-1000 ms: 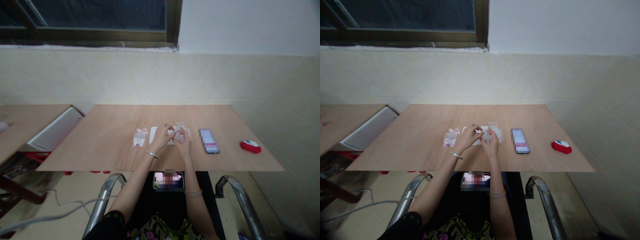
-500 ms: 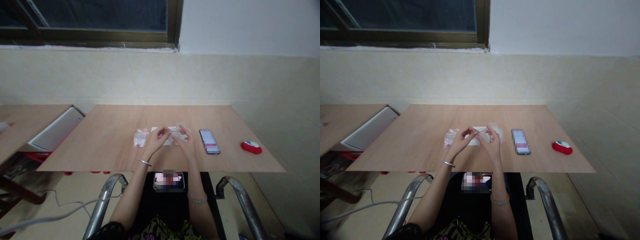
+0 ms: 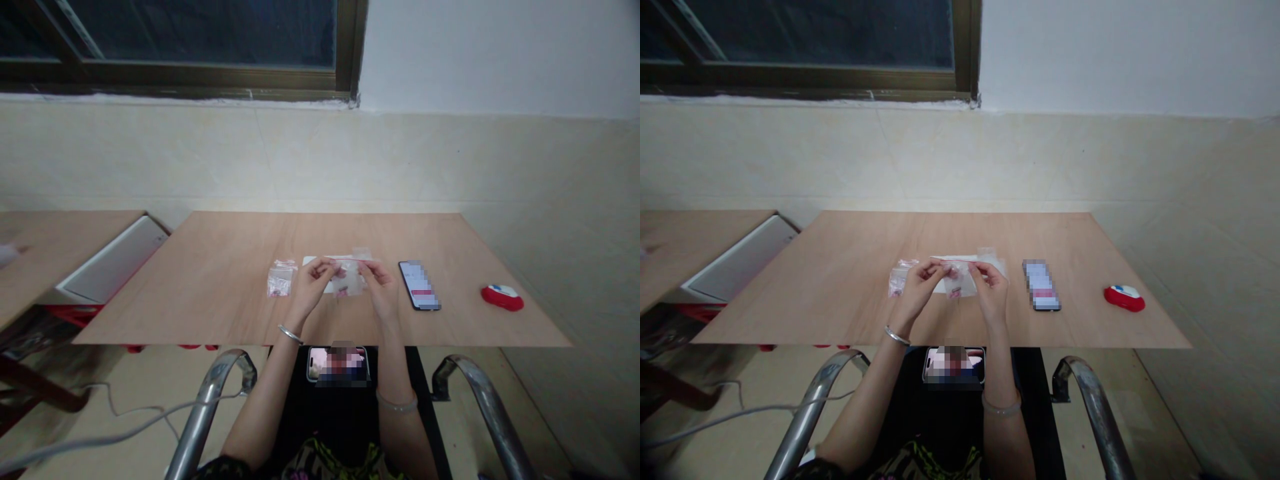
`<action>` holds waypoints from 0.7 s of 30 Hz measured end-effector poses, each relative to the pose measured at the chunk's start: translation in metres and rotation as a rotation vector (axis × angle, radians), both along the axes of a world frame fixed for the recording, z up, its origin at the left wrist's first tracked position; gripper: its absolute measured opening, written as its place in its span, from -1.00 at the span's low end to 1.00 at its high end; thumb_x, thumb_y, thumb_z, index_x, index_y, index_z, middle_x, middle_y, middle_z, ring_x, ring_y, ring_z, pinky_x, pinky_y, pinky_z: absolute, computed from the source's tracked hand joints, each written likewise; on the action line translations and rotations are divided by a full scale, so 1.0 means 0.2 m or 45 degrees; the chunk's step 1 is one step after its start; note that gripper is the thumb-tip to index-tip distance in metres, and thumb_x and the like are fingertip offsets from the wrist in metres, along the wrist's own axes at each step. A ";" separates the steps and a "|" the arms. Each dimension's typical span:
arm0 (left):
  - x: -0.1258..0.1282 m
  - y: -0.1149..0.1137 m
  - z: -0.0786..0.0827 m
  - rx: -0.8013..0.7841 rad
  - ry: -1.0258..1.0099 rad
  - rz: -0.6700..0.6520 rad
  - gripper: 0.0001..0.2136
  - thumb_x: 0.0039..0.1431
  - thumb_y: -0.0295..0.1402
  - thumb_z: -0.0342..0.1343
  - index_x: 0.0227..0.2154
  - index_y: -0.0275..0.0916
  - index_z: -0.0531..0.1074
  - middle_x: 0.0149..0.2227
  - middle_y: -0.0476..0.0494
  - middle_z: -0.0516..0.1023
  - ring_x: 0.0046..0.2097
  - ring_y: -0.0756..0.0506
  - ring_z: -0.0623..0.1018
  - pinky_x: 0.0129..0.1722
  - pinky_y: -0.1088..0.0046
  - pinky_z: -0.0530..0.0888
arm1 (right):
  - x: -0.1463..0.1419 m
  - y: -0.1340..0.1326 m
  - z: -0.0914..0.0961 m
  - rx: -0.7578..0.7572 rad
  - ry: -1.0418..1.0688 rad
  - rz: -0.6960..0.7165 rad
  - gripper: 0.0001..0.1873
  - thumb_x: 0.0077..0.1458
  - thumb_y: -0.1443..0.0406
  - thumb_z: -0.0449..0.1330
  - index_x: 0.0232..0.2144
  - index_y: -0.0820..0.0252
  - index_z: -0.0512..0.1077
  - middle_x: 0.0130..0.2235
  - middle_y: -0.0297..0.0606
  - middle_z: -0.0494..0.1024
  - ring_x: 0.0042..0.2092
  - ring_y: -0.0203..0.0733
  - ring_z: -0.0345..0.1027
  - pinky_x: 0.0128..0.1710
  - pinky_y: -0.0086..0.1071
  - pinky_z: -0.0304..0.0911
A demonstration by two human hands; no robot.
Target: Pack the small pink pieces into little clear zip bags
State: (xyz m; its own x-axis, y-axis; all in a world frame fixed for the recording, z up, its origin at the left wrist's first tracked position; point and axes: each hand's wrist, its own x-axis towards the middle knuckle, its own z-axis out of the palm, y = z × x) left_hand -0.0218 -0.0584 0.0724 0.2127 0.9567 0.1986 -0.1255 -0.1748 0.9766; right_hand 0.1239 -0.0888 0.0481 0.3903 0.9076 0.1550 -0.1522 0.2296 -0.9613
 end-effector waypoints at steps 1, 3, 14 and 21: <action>0.00 0.00 0.00 0.006 0.006 0.008 -0.79 0.07 -0.23 0.21 -0.41 -0.30 0.47 -0.45 -0.11 0.60 -0.35 -0.06 0.58 -0.23 0.41 0.48 | 0.01 0.00 0.00 -0.003 -0.032 0.000 -0.73 -0.02 0.10 0.26 -0.38 0.18 0.52 -0.33 -0.26 0.57 -0.30 -0.21 0.41 -0.27 -0.34 0.30; -0.01 0.00 0.00 0.016 0.020 0.017 -0.79 0.06 -0.23 0.22 -0.41 -0.30 0.48 -0.47 -0.10 0.59 -0.37 -0.06 0.58 -0.25 0.41 0.48 | 0.02 0.00 -0.01 -0.002 -0.086 0.001 -0.73 -0.01 0.09 0.25 -0.37 0.18 0.52 -0.32 -0.25 0.58 -0.30 -0.19 0.41 -0.28 -0.34 0.29; 0.00 0.01 0.00 0.102 0.065 0.162 -0.82 0.03 -0.22 0.24 -0.40 -0.25 0.54 -0.35 -0.09 0.60 -0.31 -0.03 0.52 -0.31 0.47 0.42 | -0.01 -0.01 0.04 -0.007 -0.117 -0.054 -0.70 0.03 0.08 0.21 -0.37 0.21 0.48 -0.32 -0.24 0.57 -0.27 -0.19 0.41 -0.23 -0.32 0.30; -0.01 0.00 -0.01 0.107 0.075 0.160 -0.81 0.06 -0.21 0.22 -0.40 -0.26 0.53 -0.36 -0.10 0.58 -0.29 -0.04 0.52 -0.27 0.46 0.42 | -0.02 0.00 0.05 -0.045 0.045 0.051 -0.74 -0.05 0.10 0.27 -0.40 0.18 0.49 -0.36 -0.29 0.57 -0.32 -0.23 0.42 -0.26 -0.34 0.32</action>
State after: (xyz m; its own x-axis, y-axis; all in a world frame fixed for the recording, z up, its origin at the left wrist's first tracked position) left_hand -0.0245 -0.0575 0.0712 0.1062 0.9572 0.2694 -0.0402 -0.2666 0.9630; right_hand 0.1209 -0.0895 0.0585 0.3583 0.9272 0.1092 -0.1949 0.1886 -0.9625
